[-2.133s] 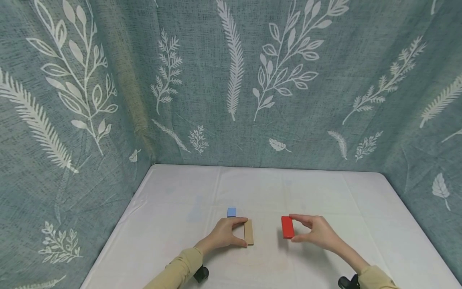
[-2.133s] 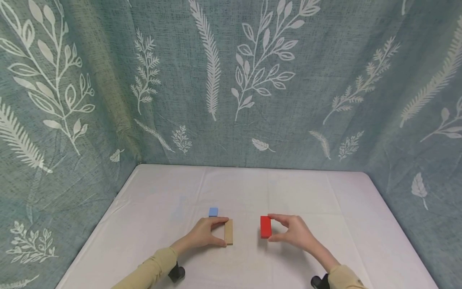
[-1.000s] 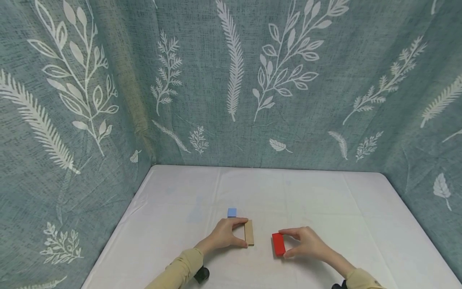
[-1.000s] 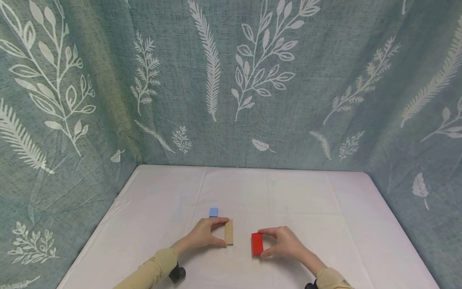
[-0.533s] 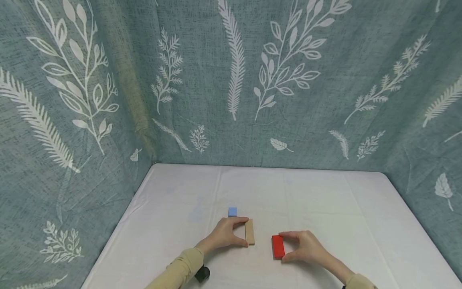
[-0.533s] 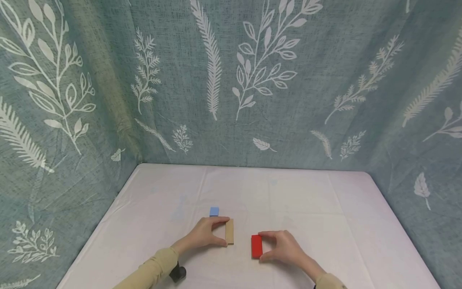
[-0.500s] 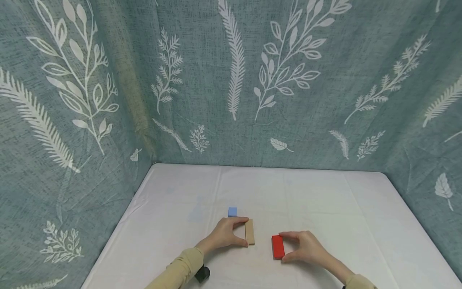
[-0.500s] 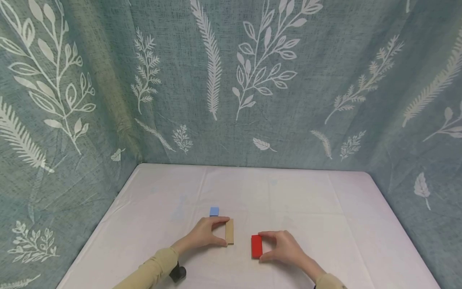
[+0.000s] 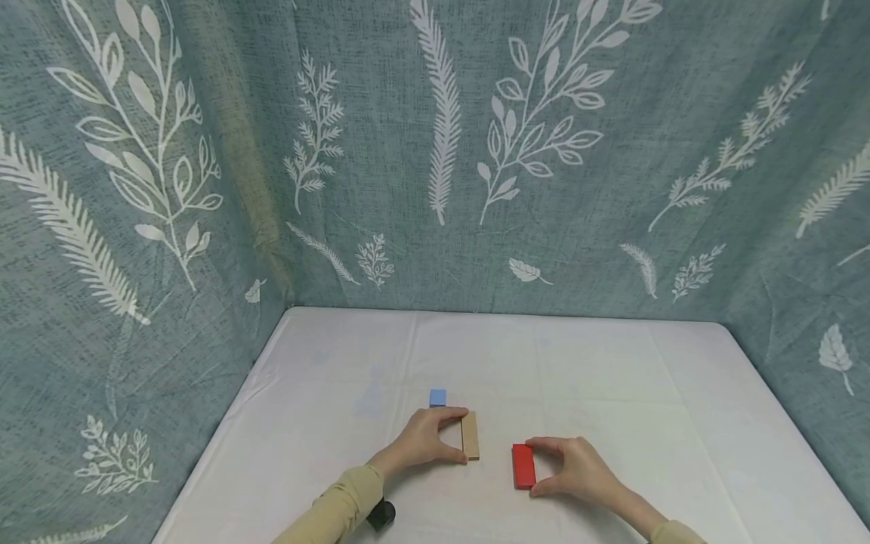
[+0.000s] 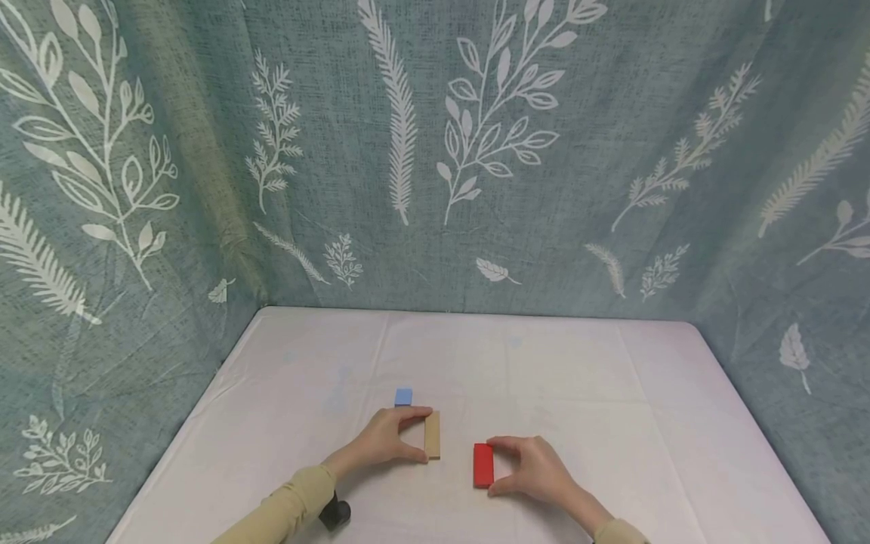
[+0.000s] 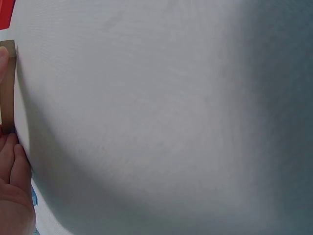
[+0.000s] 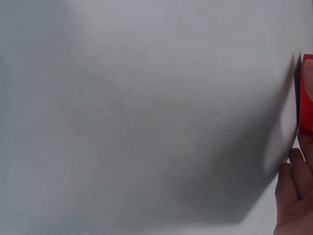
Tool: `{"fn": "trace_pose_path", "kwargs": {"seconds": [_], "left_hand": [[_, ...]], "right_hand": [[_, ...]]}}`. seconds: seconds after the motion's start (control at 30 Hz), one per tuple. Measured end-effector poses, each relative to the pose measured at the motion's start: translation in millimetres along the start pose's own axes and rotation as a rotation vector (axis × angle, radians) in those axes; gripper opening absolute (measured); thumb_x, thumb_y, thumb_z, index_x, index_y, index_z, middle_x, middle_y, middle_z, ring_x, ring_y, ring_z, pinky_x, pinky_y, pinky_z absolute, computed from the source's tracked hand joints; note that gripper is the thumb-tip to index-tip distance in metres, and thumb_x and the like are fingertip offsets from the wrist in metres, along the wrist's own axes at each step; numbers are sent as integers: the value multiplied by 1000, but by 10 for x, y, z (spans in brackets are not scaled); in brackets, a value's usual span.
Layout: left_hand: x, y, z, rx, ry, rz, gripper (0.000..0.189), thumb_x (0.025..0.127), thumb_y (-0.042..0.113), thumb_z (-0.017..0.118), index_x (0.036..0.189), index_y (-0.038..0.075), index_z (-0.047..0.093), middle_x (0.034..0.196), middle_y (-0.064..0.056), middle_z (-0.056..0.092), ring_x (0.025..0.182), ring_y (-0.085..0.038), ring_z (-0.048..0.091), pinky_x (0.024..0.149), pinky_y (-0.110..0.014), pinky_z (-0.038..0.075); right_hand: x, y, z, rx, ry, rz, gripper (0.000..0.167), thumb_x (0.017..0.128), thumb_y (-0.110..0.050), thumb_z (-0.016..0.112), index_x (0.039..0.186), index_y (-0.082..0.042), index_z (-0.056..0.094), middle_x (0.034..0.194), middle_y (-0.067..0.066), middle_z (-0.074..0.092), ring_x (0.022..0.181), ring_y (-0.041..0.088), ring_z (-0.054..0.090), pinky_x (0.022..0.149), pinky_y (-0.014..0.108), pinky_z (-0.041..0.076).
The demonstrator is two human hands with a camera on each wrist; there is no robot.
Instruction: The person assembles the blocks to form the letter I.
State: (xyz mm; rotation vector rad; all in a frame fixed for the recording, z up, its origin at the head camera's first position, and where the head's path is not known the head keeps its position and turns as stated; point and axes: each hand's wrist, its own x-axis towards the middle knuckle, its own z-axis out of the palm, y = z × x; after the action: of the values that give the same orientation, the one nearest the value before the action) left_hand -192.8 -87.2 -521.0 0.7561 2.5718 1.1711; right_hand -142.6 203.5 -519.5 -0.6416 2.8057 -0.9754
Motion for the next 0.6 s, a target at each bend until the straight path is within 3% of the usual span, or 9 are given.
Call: {"fn": "trace_pose_path", "kwargs": {"seconds": [0.33,0.6], "left_hand": [[-3,17,-8,-1,1,-8,72,65,26,87,128,4,59,130,-9,61,124,-26,55,106,-34,46],[5,22,-9,-2,-2,-15,72,66,26,87,128,3,58,131,-10,60,125,-26,54,106,-35,45]], "right_hand": [[-48,-51,29,-11,16,32,67,60,-42,86,117,-13,67,113,-1,70,109,24,64,91,40,55],[-53,-31,43,-36,26,-2,67,62,-45,84,118,-12,67,113,-1,70,107,23,65,89,38,56]]}}
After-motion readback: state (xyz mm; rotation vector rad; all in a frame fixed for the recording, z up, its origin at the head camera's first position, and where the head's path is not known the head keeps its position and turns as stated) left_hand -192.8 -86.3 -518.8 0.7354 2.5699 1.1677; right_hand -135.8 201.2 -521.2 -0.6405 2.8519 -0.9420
